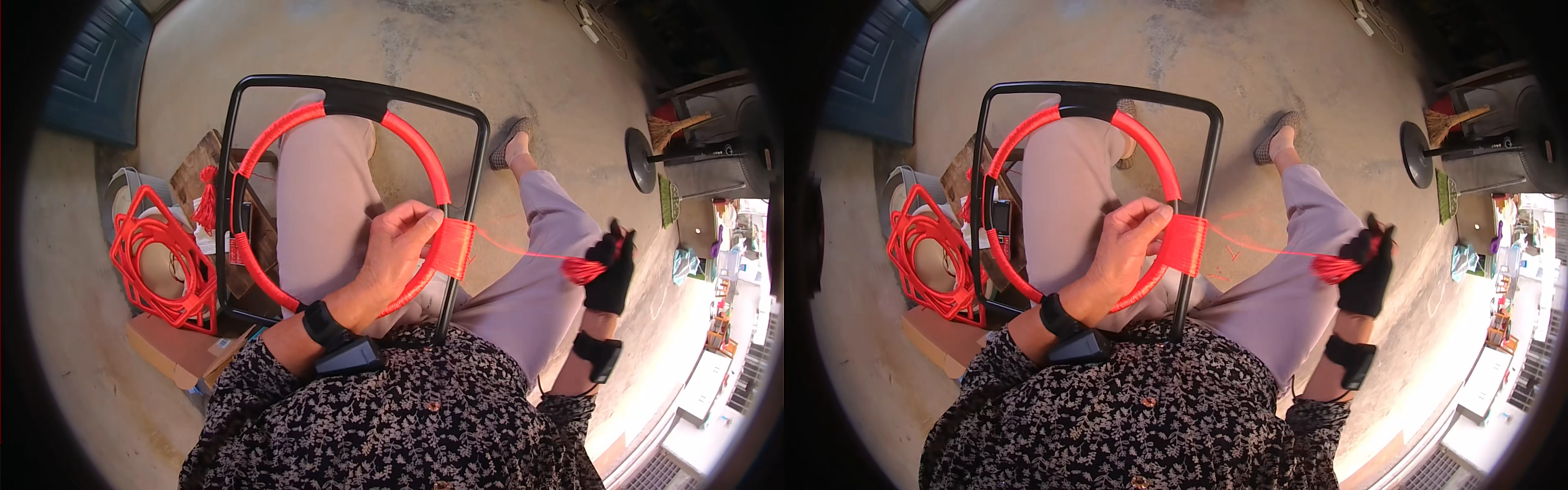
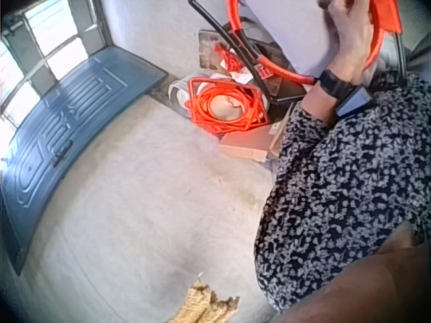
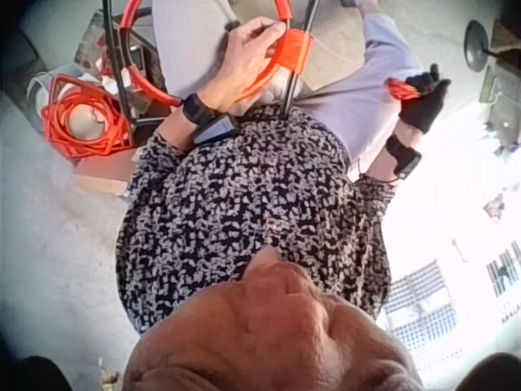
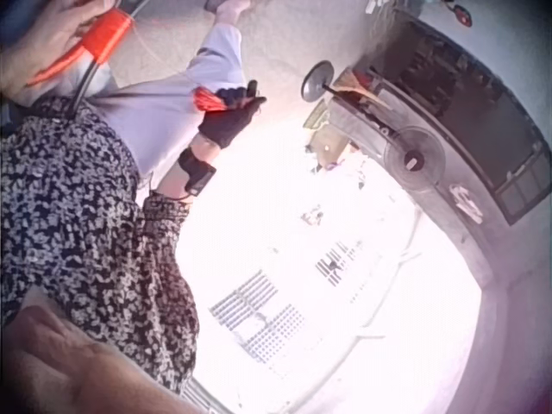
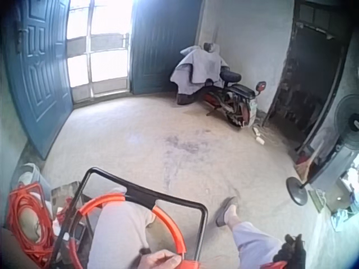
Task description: The recorder is winding a red cord around the circular part of a black plastic frame, likely a furniture component.
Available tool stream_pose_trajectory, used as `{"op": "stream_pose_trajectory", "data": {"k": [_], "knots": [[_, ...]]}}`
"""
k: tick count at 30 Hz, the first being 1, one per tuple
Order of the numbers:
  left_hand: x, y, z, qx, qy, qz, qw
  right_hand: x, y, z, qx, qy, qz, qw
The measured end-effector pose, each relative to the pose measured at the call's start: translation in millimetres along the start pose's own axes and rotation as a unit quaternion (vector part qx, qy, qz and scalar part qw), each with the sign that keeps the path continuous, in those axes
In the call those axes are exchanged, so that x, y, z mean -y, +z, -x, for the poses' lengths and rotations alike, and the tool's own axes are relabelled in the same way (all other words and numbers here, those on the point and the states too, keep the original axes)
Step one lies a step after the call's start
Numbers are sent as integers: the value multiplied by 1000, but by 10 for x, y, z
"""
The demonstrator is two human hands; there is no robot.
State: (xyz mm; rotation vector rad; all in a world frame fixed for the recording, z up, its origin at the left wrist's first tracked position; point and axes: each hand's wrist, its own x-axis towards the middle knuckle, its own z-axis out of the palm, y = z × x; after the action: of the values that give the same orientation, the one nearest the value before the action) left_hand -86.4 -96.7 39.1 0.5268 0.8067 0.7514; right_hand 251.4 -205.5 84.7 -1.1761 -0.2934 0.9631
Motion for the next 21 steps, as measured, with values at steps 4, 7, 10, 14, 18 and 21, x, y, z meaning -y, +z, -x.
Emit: {"op": "stream_pose_trajectory", "data": {"k": [4, 7, 10, 14, 18, 21], "knots": [[104, 7, 7, 25, -20, -51, 998, 407, -948, -124, -73, -73, -183, 978], [115, 56, -2, 21, -4, -53, 998, 496, -1010, -33, -107, -77, -13, 991], [70, 92, 5, -2, -24, -10, 1000, 320, -443, 120, 17, -24, 124, 992], [38, 90, -22, -27, -32, -17, 999, -278, 541, 393, 230, 222, 401, 858], [27, 10, -44, 8, -75, -37, 996, -1084, 1085, 397, 389, 135, 541, 733], [15, -17, -41, -8, -87, -48, 995, -1296, 1273, 245, 387, 53, 505, 770]]}}
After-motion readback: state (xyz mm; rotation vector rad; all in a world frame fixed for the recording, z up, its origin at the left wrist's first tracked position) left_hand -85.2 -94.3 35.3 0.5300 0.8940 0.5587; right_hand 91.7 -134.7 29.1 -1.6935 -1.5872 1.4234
